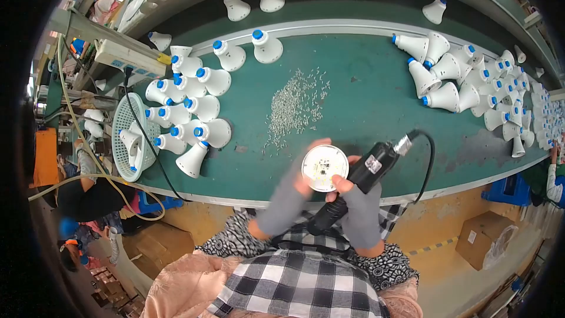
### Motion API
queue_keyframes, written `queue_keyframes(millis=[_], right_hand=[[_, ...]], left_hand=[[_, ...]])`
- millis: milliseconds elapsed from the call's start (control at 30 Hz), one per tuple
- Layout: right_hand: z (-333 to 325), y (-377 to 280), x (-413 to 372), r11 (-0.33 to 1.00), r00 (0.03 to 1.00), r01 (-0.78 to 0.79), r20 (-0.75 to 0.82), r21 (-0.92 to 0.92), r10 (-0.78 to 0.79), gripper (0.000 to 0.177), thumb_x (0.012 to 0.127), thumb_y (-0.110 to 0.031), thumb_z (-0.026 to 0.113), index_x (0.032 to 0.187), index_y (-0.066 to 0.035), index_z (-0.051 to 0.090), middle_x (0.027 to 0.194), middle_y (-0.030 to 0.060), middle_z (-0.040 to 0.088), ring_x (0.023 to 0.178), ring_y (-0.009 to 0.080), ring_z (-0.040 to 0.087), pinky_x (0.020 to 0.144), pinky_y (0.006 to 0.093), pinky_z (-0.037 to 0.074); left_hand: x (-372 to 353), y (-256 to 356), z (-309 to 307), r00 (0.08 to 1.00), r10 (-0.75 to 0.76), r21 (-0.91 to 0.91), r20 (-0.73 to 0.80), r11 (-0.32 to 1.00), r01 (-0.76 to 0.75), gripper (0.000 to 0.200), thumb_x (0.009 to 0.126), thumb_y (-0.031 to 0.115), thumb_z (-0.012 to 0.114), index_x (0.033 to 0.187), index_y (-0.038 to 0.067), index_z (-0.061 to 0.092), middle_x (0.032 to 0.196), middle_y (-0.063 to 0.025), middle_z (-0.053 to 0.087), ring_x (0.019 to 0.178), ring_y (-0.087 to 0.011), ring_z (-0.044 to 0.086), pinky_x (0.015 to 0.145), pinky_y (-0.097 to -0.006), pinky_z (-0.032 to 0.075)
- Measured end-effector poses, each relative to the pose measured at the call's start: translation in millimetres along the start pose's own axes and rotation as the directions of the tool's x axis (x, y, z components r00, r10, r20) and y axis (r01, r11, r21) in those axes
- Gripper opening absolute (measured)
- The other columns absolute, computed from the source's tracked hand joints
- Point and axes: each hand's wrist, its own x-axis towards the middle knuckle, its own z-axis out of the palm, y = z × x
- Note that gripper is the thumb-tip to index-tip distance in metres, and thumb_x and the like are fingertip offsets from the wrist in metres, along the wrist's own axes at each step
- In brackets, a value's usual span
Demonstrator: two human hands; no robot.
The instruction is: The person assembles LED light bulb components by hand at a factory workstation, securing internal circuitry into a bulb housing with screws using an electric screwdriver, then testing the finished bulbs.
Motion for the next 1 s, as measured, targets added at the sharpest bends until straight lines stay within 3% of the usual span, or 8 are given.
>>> queue_keyframes(millis=[33,133,267,333,433,533,633,1000], right_hand=[[1,3,-2,1.000,1.000,0.009,0.029,-0.011,-0.009,0.043,0.079,-0.008,0.070,0.115,-0.001,0.049,0.085,0.0075,0.061,0.061,0.0138,0.059,0.057,0.0276,0.050],[-1,0,-8,0.999,0.985,-0.030,0.170,-0.040,0.036,0.041,0.078,-0.003,0.068,0.114,-0.001,0.048,0.076,0.0076,0.059,0.060,0.0150,0.059,0.059,0.0273,0.049],[2,-36,7,0.857,0.857,0.489,0.091,0.162,-0.506,0.022,0.085,-0.007,0.055,0.105,-0.007,0.045,0.071,0.0034,0.050,0.058,0.0143,0.050,0.060,0.0290,0.044],[6,-42,26,0.701,0.723,0.665,0.012,0.259,-0.691,0.020,0.087,-0.010,0.053,0.105,-0.009,0.044,0.073,0.0009,0.043,0.063,0.0142,0.046,0.065,0.0305,0.042],[27,-33,50,0.659,0.679,0.722,-0.035,0.213,-0.733,0.019,0.088,-0.010,0.054,0.105,-0.008,0.045,0.074,0.0032,0.046,0.066,0.0156,0.047,0.066,0.0350,0.041],[43,-20,63,0.661,0.677,0.731,-0.062,0.168,-0.734,0.019,0.086,-0.009,0.054,0.102,-0.007,0.045,0.074,0.0044,0.047,0.064,0.0165,0.048,0.066,0.0353,0.043],[52,-11,69,0.690,0.703,0.708,-0.059,0.150,-0.709,0.019,0.085,-0.010,0.056,0.101,-0.007,0.046,0.073,0.0032,0.046,0.064,0.0157,0.047,0.067,0.0341,0.042],[63,8,79,0.735,0.745,0.664,-0.030,0.138,-0.667,0.020,0.084,-0.011,0.056,0.100,-0.005,0.045,0.071,0.0051,0.046,0.064,0.0163,0.050,0.068,0.0345,0.045]], left_hand=[[-9,-2,10,0.992,0.098,0.069,-0.074,0.993,-0.093,0.063,0.092,0.046,0.058,0.135,0.001,0.046,0.122,-0.0105,0.059,0.111,-0.0199,0.059,0.095,-0.0332,0.048],[-19,8,-4,0.952,-0.306,-0.246,-0.013,0.924,0.293,0.063,0.080,0.033,0.070,0.130,0.002,0.048,0.121,-0.0094,0.058,0.110,-0.0177,0.057,0.090,-0.0318,0.049],[-19,9,-46,0.935,-0.340,-0.600,0.099,0.729,0.329,0.043,0.079,0.022,0.067,0.117,0.007,0.054,0.114,-0.0085,0.055,0.114,-0.0212,0.054,0.087,-0.0374,0.051],[-25,9,-58,0.926,-0.355,-0.596,0.128,0.719,0.358,0.043,0.079,0.020,0.067,0.117,0.007,0.053,0.115,-0.0087,0.053,0.116,-0.0214,0.052,0.088,-0.0379,0.051],[-34,6,-59,0.907,-0.405,-0.505,0.117,0.762,0.405,0.041,0.077,0.014,0.069,0.115,0.006,0.055,0.110,-0.0063,0.057,0.107,-0.0169,0.056,0.088,-0.0325,0.050],[-40,11,-53,0.903,-0.430,-0.225,0.014,0.879,0.422,0.041,0.075,0.014,0.073,0.113,0.005,0.058,0.103,-0.0027,0.061,0.093,-0.0103,0.058,0.082,-0.0252,0.048],[-43,16,-53,0.914,-0.407,-0.131,0.006,0.905,0.404,0.041,0.077,0.016,0.074,0.114,0.005,0.058,0.103,-0.0027,0.060,0.093,-0.0094,0.057,0.081,-0.0247,0.048],[-46,6,-57,0.932,-0.360,-0.113,0.031,0.926,0.361,0.042,0.080,0.018,0.074,0.115,0.005,0.057,0.103,-0.0019,0.060,0.092,-0.0080,0.057,0.080,-0.0234,0.047]])
